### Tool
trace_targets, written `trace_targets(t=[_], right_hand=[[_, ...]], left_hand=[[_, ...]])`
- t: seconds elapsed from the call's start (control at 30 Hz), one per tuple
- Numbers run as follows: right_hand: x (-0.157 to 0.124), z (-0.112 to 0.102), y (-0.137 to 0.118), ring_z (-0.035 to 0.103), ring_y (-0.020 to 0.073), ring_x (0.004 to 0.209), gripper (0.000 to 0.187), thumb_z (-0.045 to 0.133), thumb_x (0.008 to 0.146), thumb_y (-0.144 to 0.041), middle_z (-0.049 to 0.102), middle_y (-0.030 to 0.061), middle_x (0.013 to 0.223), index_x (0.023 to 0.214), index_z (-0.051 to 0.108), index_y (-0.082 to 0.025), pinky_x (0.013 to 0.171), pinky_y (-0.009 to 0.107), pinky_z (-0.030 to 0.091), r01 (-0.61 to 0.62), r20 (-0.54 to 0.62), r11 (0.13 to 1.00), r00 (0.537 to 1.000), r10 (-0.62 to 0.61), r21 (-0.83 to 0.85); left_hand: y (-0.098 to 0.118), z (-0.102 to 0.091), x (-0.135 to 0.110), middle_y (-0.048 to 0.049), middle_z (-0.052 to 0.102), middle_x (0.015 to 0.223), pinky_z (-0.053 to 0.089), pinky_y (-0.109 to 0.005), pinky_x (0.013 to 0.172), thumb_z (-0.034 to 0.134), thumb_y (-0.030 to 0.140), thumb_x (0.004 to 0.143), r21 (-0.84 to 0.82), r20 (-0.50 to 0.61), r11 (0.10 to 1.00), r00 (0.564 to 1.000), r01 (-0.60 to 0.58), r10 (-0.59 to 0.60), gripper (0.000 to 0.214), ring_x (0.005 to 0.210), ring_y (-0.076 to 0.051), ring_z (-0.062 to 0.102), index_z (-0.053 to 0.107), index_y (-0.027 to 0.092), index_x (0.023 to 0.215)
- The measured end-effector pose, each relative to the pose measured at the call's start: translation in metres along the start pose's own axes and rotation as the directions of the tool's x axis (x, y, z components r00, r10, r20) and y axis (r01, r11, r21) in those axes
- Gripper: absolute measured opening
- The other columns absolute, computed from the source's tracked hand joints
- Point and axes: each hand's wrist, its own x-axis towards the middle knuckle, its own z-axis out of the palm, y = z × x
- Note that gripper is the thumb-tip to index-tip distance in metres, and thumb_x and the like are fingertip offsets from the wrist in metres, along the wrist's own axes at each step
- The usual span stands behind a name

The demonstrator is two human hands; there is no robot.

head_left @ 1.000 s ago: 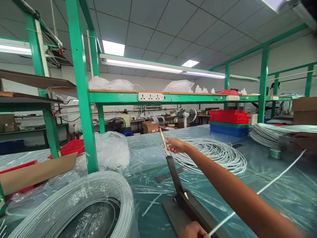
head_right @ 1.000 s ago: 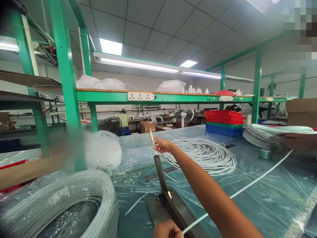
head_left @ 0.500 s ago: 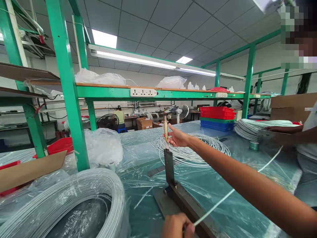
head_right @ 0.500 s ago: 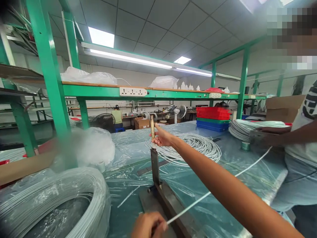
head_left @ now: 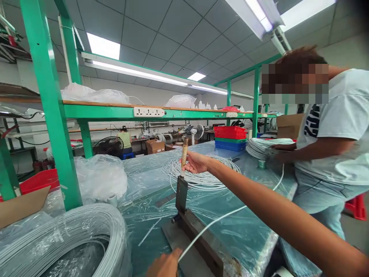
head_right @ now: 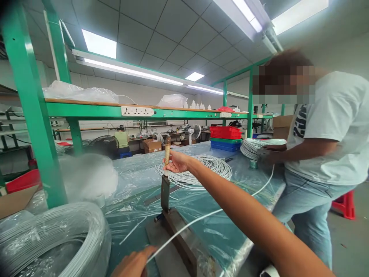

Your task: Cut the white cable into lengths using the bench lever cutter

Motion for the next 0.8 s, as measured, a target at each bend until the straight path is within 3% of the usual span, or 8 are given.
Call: trace_targets(t=[0.13, 0.27, 0.33, 0.43, 0.53, 0.6, 0.7, 0.8], right_hand=[[0.006, -0.003, -0.003, 0.051, 0.0068, 0.051, 0.033, 0.044, 0.09, -0.043, 0.057, 0.0004, 0.076, 0.095, 0.055, -0.012, 0.043, 0.019, 0.042, -0.039, 0.072, 0.999, 0.997, 0.04, -0.02], [0.008, -0.006, -0.003, 0.051, 0.0063, 0.05, 0.032, 0.044, 0.089, -0.042, 0.057, -0.0003, 0.074, 0.092, 0.055, -0.012, 0.041, 0.018, 0.042, -0.052, 0.174, 0.998, 0.983, 0.059, -0.045], [0.008, -0.009, -0.003, 0.05, 0.006, 0.049, 0.032, 0.044, 0.089, -0.042, 0.057, -0.0008, 0.072, 0.09, 0.056, -0.012, 0.041, 0.018, 0.041, -0.055, 0.226, 0.997, 0.972, 0.068, -0.062], [0.004, -0.017, 0.001, 0.05, 0.0056, 0.047, 0.031, 0.045, 0.089, -0.041, 0.057, -0.0015, 0.069, 0.087, 0.056, -0.012, 0.039, 0.017, 0.04, -0.064, 0.303, 0.994, 0.949, 0.086, -0.085], [-0.006, -0.024, 0.008, 0.05, 0.0057, 0.047, 0.03, 0.045, 0.089, -0.04, 0.057, -0.0017, 0.068, 0.086, 0.056, -0.012, 0.039, 0.017, 0.041, -0.054, 0.379, 0.995, 0.921, 0.084, -0.089], [-0.015, -0.028, 0.015, 0.052, 0.0059, 0.047, 0.03, 0.046, 0.089, -0.04, 0.058, -0.0017, 0.068, 0.085, 0.056, -0.012, 0.04, 0.017, 0.042, -0.038, 0.425, 0.996, 0.902, 0.07, -0.084], [-0.029, -0.032, 0.026, 0.053, 0.0062, 0.046, 0.029, 0.047, 0.089, -0.038, 0.059, -0.0018, 0.066, 0.082, 0.056, -0.012, 0.04, 0.017, 0.043, -0.02, 0.474, 0.997, 0.879, 0.055, -0.079], [-0.04, -0.035, 0.033, 0.054, 0.0064, 0.047, 0.028, 0.048, 0.088, -0.038, 0.059, -0.0016, 0.066, 0.082, 0.056, -0.012, 0.04, 0.017, 0.043, -0.024, 0.495, 0.996, 0.867, 0.063, -0.085]], left_hand=[[0.05, -0.004, 0.006, -0.0173, 0.066, 0.101, 0.046, -0.035, 0.077, 0.039, -0.005, 0.067, -0.04, -0.049, 0.997, 0.997, -0.066, 0.064, 0.057, 0.095, -0.03, 0.062, 0.051, 0.01, 0.12], [0.079, 0.006, 0.028, -0.0138, 0.065, 0.103, 0.042, -0.032, 0.08, 0.038, 0.004, 0.078, -0.156, -0.218, 0.982, 0.974, -0.102, 0.067, 0.035, 0.098, -0.027, 0.059, 0.06, 0.01, 0.105], [0.076, 0.01, 0.038, -0.0111, 0.066, 0.099, 0.041, -0.031, 0.077, 0.039, 0.017, 0.085, -0.172, -0.279, 0.982, 0.96, -0.072, 0.022, 0.026, 0.095, -0.026, 0.059, 0.063, 0.013, 0.096], [0.052, 0.015, 0.044, -0.006, 0.068, 0.084, 0.038, -0.028, 0.068, 0.039, 0.032, 0.089, -0.201, -0.339, 0.979, 0.94, -0.024, -0.047, 0.03, 0.085, -0.023, 0.061, 0.064, 0.018, 0.082], [0.025, 0.025, 0.043, -0.005, 0.067, 0.073, 0.035, -0.024, 0.059, 0.037, 0.032, 0.09, -0.203, -0.305, 0.979, 0.949, 0.01, -0.073, 0.037, 0.075, -0.019, 0.062, 0.064, 0.018, 0.07], [0.018, 0.035, 0.04, -0.007, 0.068, 0.078, 0.034, -0.025, 0.06, 0.036, 0.028, 0.09, -0.184, -0.27, 0.983, 0.96, 0.021, -0.071, 0.036, 0.078, -0.021, 0.062, 0.066, 0.017, 0.075], [0.026, 0.043, 0.035, -0.0099, 0.069, 0.09, 0.036, -0.029, 0.067, 0.034, 0.019, 0.09, -0.137, -0.232, 0.991, 0.972, 0.003, -0.035, 0.031, 0.088, -0.027, 0.062, 0.064, 0.02, 0.098], [0.043, 0.041, 0.032, -0.0156, 0.068, 0.088, 0.037, -0.035, 0.067, 0.032, 0.013, 0.088, -0.101, -0.198, 0.994, 0.98, -0.027, 0.006, 0.033, 0.087, -0.034, 0.061, 0.062, 0.016, 0.101]])
